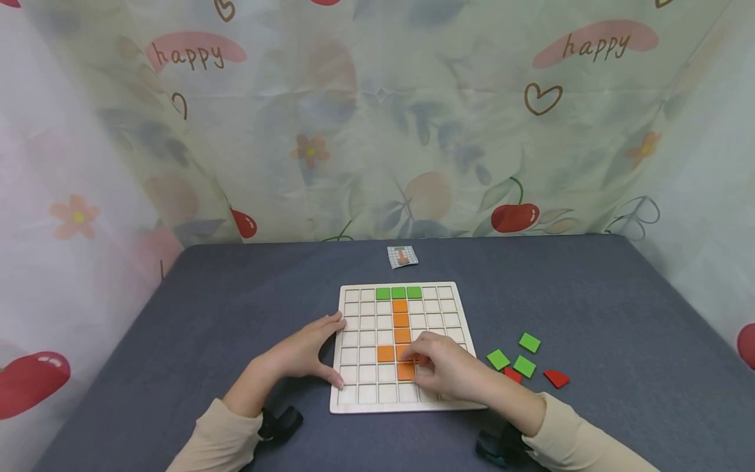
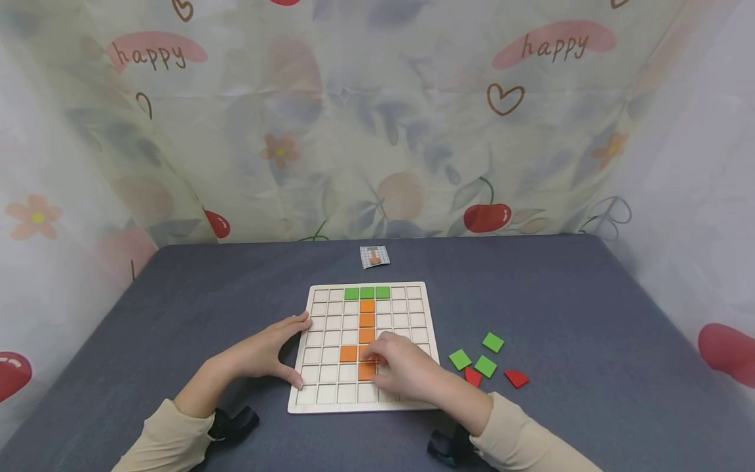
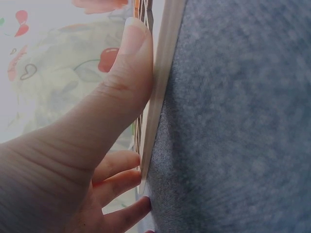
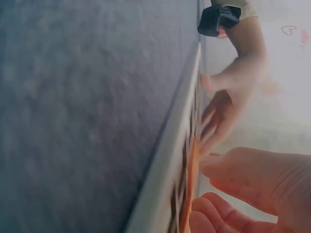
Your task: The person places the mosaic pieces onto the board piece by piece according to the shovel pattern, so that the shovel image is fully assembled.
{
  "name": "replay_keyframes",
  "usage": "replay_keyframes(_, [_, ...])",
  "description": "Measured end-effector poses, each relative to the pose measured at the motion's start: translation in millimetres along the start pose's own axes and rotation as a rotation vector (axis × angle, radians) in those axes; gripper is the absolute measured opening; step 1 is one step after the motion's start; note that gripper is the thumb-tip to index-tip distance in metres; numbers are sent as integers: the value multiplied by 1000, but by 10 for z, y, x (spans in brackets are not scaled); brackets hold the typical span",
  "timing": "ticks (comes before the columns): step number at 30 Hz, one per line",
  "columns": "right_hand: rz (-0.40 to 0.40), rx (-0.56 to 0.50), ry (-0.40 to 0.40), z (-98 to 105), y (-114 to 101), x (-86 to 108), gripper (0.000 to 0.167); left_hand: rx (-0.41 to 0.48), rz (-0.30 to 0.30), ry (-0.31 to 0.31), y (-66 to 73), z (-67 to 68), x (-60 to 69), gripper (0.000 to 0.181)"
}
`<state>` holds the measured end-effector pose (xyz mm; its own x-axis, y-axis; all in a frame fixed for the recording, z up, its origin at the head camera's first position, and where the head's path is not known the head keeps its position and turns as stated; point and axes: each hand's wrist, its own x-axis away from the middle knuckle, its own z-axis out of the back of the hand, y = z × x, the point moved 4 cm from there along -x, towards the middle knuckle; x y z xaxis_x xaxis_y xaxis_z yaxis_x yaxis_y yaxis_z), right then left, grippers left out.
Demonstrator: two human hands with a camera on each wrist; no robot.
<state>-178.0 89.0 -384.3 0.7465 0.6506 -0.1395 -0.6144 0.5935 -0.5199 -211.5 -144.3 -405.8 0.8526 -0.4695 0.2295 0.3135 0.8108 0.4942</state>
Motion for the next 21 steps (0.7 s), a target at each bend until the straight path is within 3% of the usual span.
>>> replay_keyframes(14, [-206, 22, 23, 578, 476, 297, 23, 2, 12, -1, -5, 4, -6, 107])
replay_keyframes(21, [-292, 23, -9, 668, 682, 466, 21, 4, 9, -2, 1, 4, -3, 107])
